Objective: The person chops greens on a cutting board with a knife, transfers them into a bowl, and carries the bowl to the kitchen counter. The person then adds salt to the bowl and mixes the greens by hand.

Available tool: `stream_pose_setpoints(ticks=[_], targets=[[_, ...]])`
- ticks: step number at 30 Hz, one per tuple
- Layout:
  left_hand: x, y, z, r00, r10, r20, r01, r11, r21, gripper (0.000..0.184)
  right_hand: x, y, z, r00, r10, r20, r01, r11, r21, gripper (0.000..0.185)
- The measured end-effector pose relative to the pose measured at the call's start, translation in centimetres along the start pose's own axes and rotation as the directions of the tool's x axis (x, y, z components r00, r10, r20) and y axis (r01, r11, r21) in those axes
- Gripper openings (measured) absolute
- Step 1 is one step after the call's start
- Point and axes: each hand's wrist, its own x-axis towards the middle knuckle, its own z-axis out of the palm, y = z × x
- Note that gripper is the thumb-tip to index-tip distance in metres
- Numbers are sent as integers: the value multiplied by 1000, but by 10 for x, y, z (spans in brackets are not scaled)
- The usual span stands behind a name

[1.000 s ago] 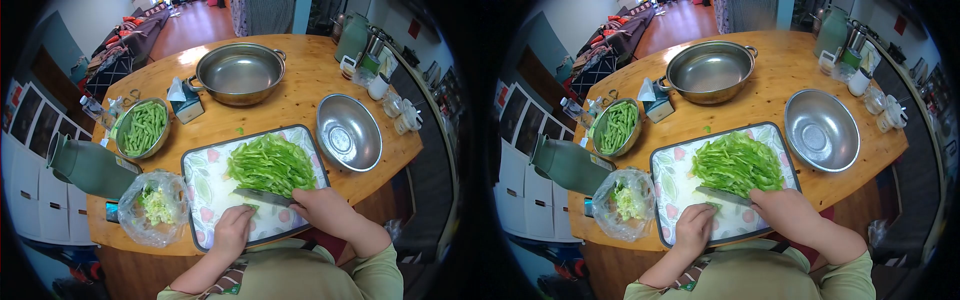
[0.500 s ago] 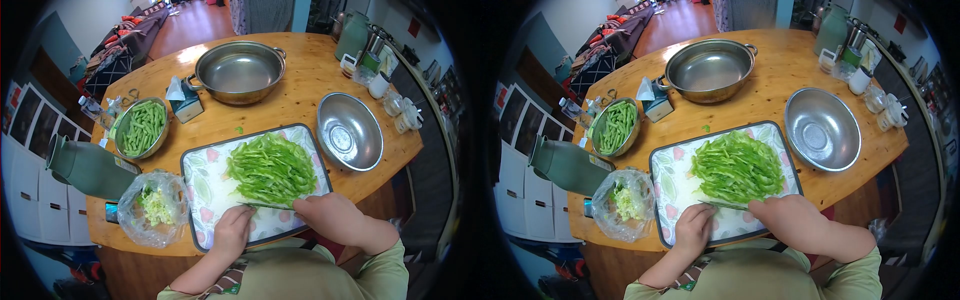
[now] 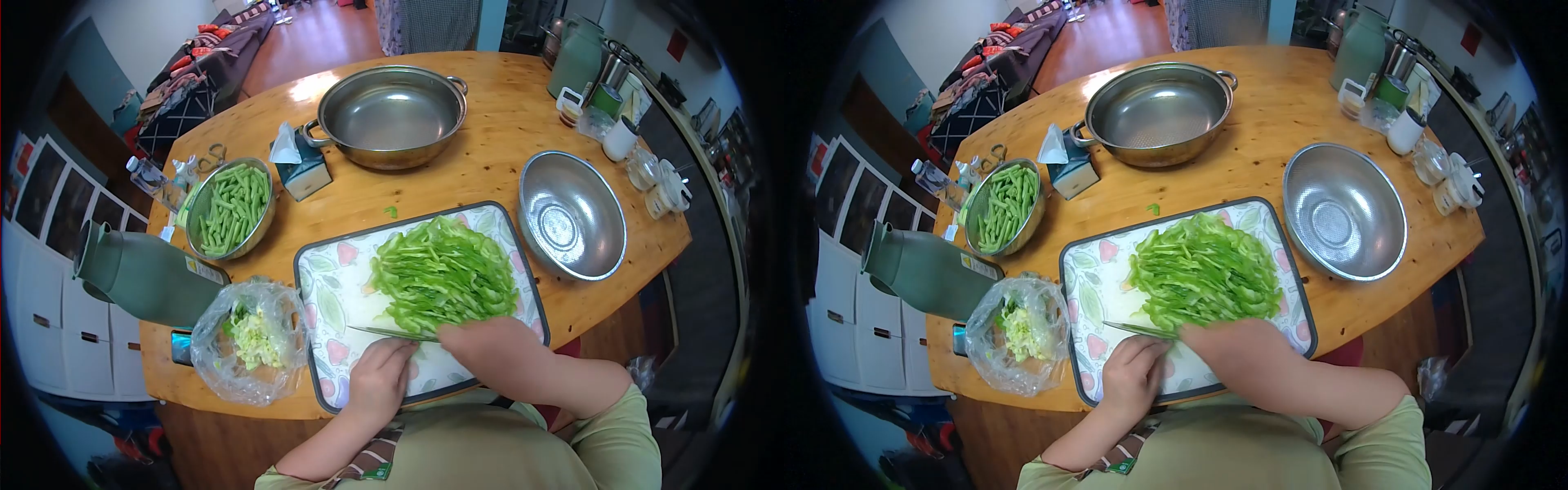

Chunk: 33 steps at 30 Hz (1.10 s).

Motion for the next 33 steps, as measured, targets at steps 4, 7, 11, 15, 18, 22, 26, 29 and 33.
stream_pose_setpoints(ticks=[4,7,11,15,18,22,26,29,33], targets=[[-3,0,2,1000,-27,-8,27,1000,1,31,20,-5,20,996,-56,-74,57,998,13,11],[-5,1,2,999,-35,-9,35,999,0,30,14,-4,23,991,-61,-122,65,997,33,10],[-3,1,2,1000,-9,-22,9,1000,0,33,-7,4,-3,996,84,-8,-84,996,-13,9],[-2,2,2,1000,-4,-25,4,1000,0,36,-21,16,-14,980,192,-46,-191,981,20,11],[-2,3,1,999,-7,-34,7,1000,-1,36,-25,16,-12,982,176,-67,-180,982,-58,14],[-3,4,1,1000,-16,-26,16,1000,10,35,-34,3,-18,994,105,-41,-108,992,-70,11],[-1,3,-1,999,22,-24,-21,999,28,33,-45,2,-30,993,111,32,-107,989,-103,11],[-1,2,1,1000,19,-25,-19,999,26,33,-46,6,-33,991,122,49,-114,985,-127,14],[-1,2,0,1000,7,-20,-6,1000,22,33,-34,6,-25,994,89,60,-84,994,-76,13]])
